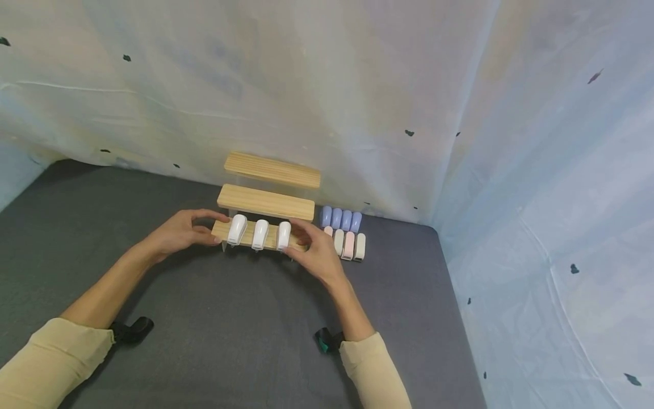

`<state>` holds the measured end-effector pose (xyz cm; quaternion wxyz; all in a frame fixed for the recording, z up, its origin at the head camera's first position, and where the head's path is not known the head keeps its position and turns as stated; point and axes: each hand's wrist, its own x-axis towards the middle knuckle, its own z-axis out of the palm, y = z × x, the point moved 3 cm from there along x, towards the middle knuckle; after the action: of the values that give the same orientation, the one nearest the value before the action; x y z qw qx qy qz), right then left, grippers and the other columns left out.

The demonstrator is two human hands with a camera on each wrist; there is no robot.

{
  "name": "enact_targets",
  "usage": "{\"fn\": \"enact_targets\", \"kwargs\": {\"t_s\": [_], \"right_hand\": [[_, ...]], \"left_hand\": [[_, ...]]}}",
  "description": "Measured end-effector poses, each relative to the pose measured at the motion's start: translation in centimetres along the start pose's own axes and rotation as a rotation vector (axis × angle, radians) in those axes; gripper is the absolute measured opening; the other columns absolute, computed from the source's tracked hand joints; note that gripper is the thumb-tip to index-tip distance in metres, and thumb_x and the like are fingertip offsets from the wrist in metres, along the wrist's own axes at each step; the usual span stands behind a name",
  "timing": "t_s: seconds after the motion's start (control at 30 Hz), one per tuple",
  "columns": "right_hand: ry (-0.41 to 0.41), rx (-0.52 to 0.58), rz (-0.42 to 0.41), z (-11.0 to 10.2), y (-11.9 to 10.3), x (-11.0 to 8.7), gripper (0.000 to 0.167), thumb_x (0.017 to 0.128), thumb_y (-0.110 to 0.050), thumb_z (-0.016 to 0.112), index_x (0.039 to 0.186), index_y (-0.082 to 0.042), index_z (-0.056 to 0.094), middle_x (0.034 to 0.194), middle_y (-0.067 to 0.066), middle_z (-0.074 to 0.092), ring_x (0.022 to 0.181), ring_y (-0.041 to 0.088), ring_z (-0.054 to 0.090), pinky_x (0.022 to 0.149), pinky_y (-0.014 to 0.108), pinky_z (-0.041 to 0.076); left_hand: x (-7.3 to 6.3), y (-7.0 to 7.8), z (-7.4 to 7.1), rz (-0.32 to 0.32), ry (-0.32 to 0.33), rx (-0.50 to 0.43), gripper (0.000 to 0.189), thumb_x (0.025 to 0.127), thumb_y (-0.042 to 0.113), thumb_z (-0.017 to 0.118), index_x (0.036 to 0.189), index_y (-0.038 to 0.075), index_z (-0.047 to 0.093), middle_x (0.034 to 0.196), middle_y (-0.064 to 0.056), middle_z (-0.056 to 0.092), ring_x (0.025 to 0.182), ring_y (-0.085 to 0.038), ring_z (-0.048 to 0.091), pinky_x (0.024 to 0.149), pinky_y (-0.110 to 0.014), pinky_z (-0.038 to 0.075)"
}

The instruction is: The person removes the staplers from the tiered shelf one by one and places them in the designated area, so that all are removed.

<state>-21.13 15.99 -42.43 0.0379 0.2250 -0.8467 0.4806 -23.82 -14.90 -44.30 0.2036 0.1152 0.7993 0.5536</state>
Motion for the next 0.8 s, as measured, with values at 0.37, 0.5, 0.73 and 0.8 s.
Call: {"fn": "enact_targets", "kwargs": {"t_s": [0.37,0.5,0.73,0.8], "right_hand": [[0.003,-0.068,0.033,0.94,-0.20,0.32,0.064,0.081,-0.014,0.085,0.139,-0.011,0.057,0.115,0.009,0.068,0.100,0.022,0.065,0.082,0.039,0.053],[-0.006,-0.097,0.039,1.01,-0.27,0.25,0.062,0.082,-0.017,0.084,0.138,-0.012,0.058,0.114,0.007,0.068,0.100,0.022,0.064,0.082,0.039,0.052],[-0.012,-0.107,0.028,0.60,-0.45,-0.29,0.064,0.080,-0.015,0.085,0.137,-0.008,0.058,0.111,0.008,0.068,0.098,0.025,0.064,0.084,0.044,0.052],[-0.005,-0.098,0.020,0.38,-0.47,-0.57,0.065,0.079,-0.011,0.086,0.137,-0.008,0.058,0.110,0.008,0.068,0.096,0.026,0.064,0.084,0.045,0.051]], "left_hand": [[-0.05,-0.21,-0.01,-0.002,0.003,-0.018,0.054,0.088,0.014,0.076,0.138,0.012,0.057,0.126,-0.020,0.063,0.101,-0.027,0.068,0.093,-0.051,0.047],[-0.11,-0.16,0.00,0.006,-0.005,-0.008,0.055,0.088,0.017,0.076,0.139,0.010,0.056,0.128,-0.021,0.061,0.103,-0.028,0.068,0.094,-0.051,0.046],[-0.24,-0.09,-0.12,0.013,0.007,0.006,0.056,0.089,0.018,0.076,0.140,0.010,0.055,0.128,-0.021,0.061,0.104,-0.028,0.067,0.094,-0.051,0.045],[-0.27,-0.05,-0.08,0.014,0.003,0.001,0.056,0.089,0.018,0.076,0.140,0.010,0.055,0.126,-0.021,0.062,0.104,-0.027,0.068,0.094,-0.051,0.046]]}}
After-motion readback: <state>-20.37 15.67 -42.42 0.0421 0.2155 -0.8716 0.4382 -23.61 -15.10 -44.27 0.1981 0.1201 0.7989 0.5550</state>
